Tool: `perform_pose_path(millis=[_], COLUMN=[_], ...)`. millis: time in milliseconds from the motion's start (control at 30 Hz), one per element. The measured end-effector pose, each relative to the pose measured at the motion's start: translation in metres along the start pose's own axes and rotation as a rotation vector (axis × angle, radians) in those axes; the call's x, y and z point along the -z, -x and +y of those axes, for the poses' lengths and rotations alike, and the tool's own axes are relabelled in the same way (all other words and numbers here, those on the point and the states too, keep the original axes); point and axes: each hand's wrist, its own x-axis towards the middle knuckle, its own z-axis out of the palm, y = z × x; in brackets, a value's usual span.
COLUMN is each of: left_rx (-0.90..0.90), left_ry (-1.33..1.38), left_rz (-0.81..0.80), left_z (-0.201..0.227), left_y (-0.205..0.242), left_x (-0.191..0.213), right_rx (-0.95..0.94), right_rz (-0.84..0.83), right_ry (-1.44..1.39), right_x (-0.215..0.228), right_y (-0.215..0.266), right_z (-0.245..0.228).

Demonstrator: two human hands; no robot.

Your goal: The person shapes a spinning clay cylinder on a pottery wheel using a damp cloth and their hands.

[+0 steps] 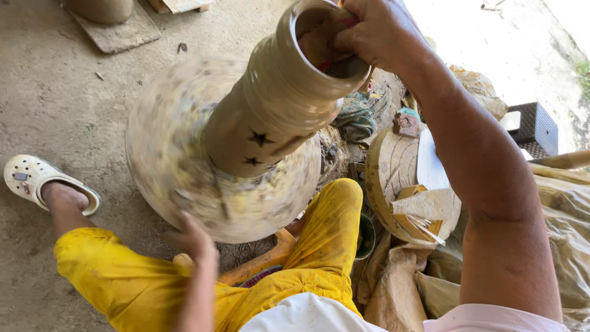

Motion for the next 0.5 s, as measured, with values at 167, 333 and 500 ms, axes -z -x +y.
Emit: perform_pose_path(millis=[167,333,500], left_rx=[0.202,0.013,0.103], left_ry=[-0.345,-0.426,-0.550], left_rz=[-0.808,-1.040,-1.022], left_z=[-0.129,-0.144,-0.142], left_y=[0.054,0.039,0.033], left_x=[-0.037,-0.036,-0.030], right_rx=[0.012,0.063,0.076], right_rz=[0.010,0.055,0.076], right_ry=[-0.043,0.007,-0.001], right_x=[0.009,0.002,-0.004], right_y=[-0.002,0.004,0.001], right_z=[-0.004,-0.001,0.002])
